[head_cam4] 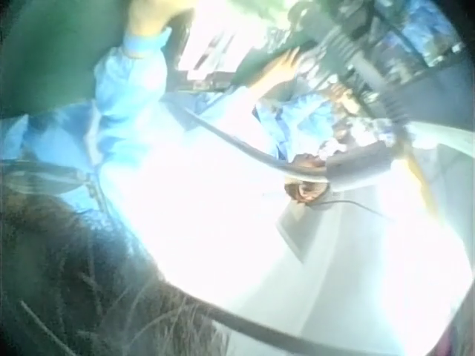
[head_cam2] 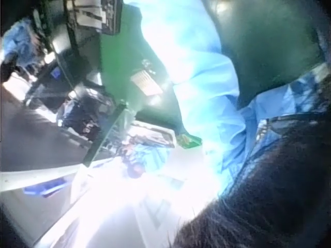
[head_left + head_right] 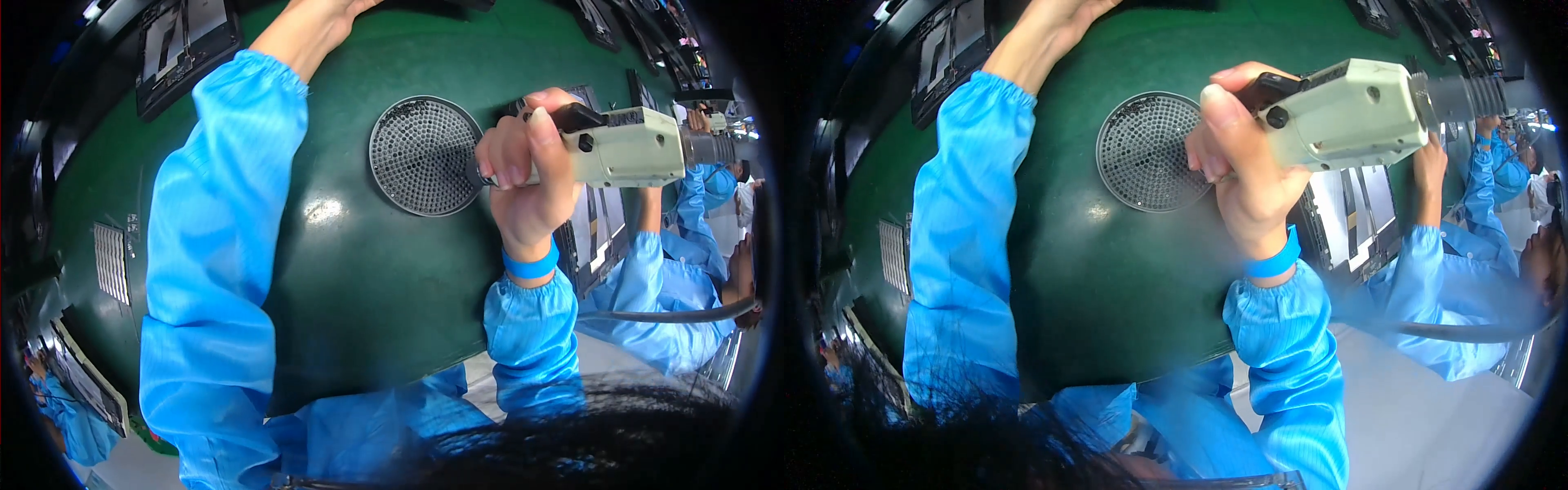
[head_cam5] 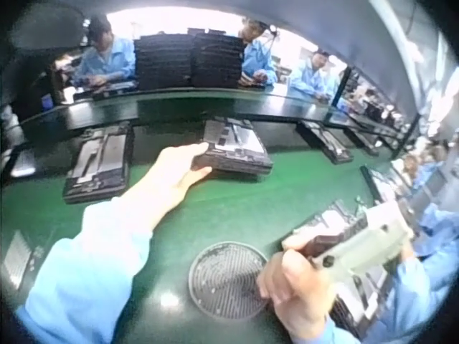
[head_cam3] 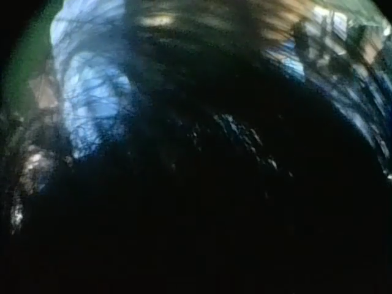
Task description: The person assembles tablet devices by applying adhesive strips and components onto tablet chassis by hand, fastening screws with an electric screwdriver, and placing the assembled tablet chassis onto the conveyor track.
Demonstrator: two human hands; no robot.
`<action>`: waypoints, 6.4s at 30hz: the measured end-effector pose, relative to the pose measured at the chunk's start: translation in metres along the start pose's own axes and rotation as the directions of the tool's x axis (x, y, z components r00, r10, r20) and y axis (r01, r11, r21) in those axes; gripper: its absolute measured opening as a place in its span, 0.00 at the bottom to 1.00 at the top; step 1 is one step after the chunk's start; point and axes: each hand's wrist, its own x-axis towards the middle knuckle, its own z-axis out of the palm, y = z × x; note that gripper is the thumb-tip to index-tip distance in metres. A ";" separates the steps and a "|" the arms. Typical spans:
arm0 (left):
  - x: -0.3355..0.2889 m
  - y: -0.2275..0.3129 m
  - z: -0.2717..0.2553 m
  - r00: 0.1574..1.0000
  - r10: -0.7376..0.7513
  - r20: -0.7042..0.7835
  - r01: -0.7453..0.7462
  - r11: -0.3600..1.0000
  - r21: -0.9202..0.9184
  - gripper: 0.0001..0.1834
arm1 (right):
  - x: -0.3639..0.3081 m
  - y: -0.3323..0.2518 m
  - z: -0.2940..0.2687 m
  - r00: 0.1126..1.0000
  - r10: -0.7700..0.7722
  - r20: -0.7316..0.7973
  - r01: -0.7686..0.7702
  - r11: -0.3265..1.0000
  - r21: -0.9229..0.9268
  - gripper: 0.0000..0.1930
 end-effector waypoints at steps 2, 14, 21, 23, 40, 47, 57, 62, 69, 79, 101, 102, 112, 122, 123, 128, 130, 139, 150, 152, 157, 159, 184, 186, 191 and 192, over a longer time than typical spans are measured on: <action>-0.016 0.014 0.003 0.999 0.033 -0.003 -0.033 0.998 0.058 0.07 | -0.001 0.000 -0.003 1.000 -0.010 -0.004 0.010 1.000 0.003 0.09; -0.258 0.100 0.042 0.938 0.038 -0.346 0.107 0.914 0.392 0.25 | 0.002 -0.001 -0.018 1.000 0.012 -0.029 -0.014 0.995 -0.097 0.06; -0.412 0.063 0.035 0.873 -0.121 -0.473 0.276 0.922 0.273 0.36 | 0.001 -0.017 -0.012 0.996 -0.079 0.041 0.076 0.994 0.076 0.14; -0.432 0.057 0.027 0.899 -0.146 -0.413 0.280 0.917 0.285 0.36 | -0.003 -0.020 0.009 0.994 -0.086 0.071 0.077 0.989 0.127 0.17; -0.441 0.130 -0.068 0.903 0.327 -0.279 0.223 0.201 0.954 0.16 | -0.065 -0.015 0.129 0.936 -0.013 0.353 -0.063 0.977 0.205 0.17; -0.424 0.132 -0.054 0.943 0.330 -0.051 0.129 -0.218 0.967 0.08 | -0.055 -0.016 0.122 0.948 0.012 0.317 -0.083 0.974 0.212 0.17; -0.419 0.132 -0.051 0.966 0.252 0.063 0.026 -0.333 0.943 0.06 | -0.056 -0.011 0.119 0.955 0.009 0.296 -0.050 0.990 0.130 0.16; -0.408 0.122 -0.023 0.975 0.173 -0.138 0.051 0.430 0.901 0.05 | -0.057 -0.011 0.125 0.955 0.007 0.296 -0.042 0.993 0.114 0.16; -0.402 0.109 0.004 0.996 -0.055 -0.065 0.083 0.450 0.889 0.08 | -0.055 -0.006 0.118 0.930 -0.013 0.369 -0.025 0.995 0.098 0.19; -0.401 0.096 -0.007 0.999 0.000 -0.049 0.041 0.540 0.841 0.10 | -0.055 -0.015 0.123 0.877 -0.035 0.479 -0.085 0.970 0.226 0.21; -0.400 0.091 -0.027 0.909 -0.360 -0.209 0.416 0.781 0.465 0.18 | -0.117 0.006 0.177 0.744 0.244 0.622 -0.159 0.969 -0.190 0.18; -0.401 0.091 -0.027 0.907 -0.365 -0.211 0.421 0.775 0.472 0.18 | -0.117 0.006 0.176 0.742 0.250 0.622 -0.156 0.967 -0.202 0.18; -0.402 0.091 -0.027 0.914 -0.344 -0.216 0.406 0.759 0.509 0.18 | -0.122 0.009 0.183 0.751 0.258 0.608 -0.098 0.954 -0.284 0.17; -0.403 0.080 -0.030 0.938 -0.286 -0.198 0.347 0.805 0.482 0.17 | -0.120 0.000 0.181 0.744 0.317 0.589 -0.134 0.933 -0.333 0.17; -0.403 0.078 -0.030 0.961 -0.208 -0.183 0.274 0.810 0.519 0.18 | -0.120 -0.002 0.180 0.739 0.335 0.585 -0.155 0.929 -0.336 0.16; -0.405 0.077 -0.029 0.960 -0.209 -0.184 0.270 0.857 0.439 0.18 | -0.120 0.002 0.177 0.741 0.378 0.555 -0.197 0.912 -0.358 0.15; -0.408 0.083 -0.023 0.924 -0.282 -0.257 0.357 0.879 0.317 0.16 | -0.103 -0.015 0.181 0.639 0.452 0.623 -0.141 0.864 -0.483 0.11; -0.399 0.084 -0.012 0.964 -0.179 -0.199 0.262 0.783 0.564 0.16 | -0.108 -0.003 0.177 0.737 0.439 0.515 -0.368 0.899 -0.239 0.12; -0.394 0.089 -0.002 0.855 -0.368 -0.365 0.506 0.744 0.437 0.17 | 0.006 -0.045 0.031 0.992 -0.129 0.009 0.129 0.991 -0.046 0.11; -0.394 0.090 -0.002 0.844 -0.381 -0.378 0.522 0.748 0.410 0.18 | 0.007 -0.034 0.022 0.994 -0.113 0.005 0.113 0.989 -0.097 0.10; -0.394 0.088 -0.004 0.835 -0.378 -0.401 0.534 0.733 0.422 0.19 | 0.005 -0.020 0.026 0.999 -0.047 0.002 0.047 0.992 -0.114 0.08; -0.394 0.088 -0.007 0.829 -0.391 -0.400 0.546 0.720 0.428 0.20 | 0.005 -0.018 0.027 0.999 -0.050 -0.003 0.049 0.990 -0.135 0.08; -0.397 0.094 -0.016 0.907 -0.363 -0.211 0.420 0.756 0.502 0.16 | 0.005 -0.010 0.033 0.997 0.009 0.081 0.013 0.962 -0.271 0.10; -0.391 0.081 -0.014 0.872 -0.366 -0.324 0.477 0.783 0.400 0.14 | 0.004 -0.026 0.044 0.999 -0.032 0.025 0.037 0.971 -0.237 0.11; -0.396 0.090 -0.010 0.877 -0.356 -0.324 0.463 0.807 0.367 0.13 | -0.045 -0.045 0.118 0.993 0.109 0.054 -0.108 0.994 -0.010 0.13; -0.395 0.093 -0.009 0.875 -0.372 -0.311 0.469 0.810 0.351 0.13 | -0.064 -0.044 0.130 0.991 0.123 0.052 -0.123 0.992 0.004 0.13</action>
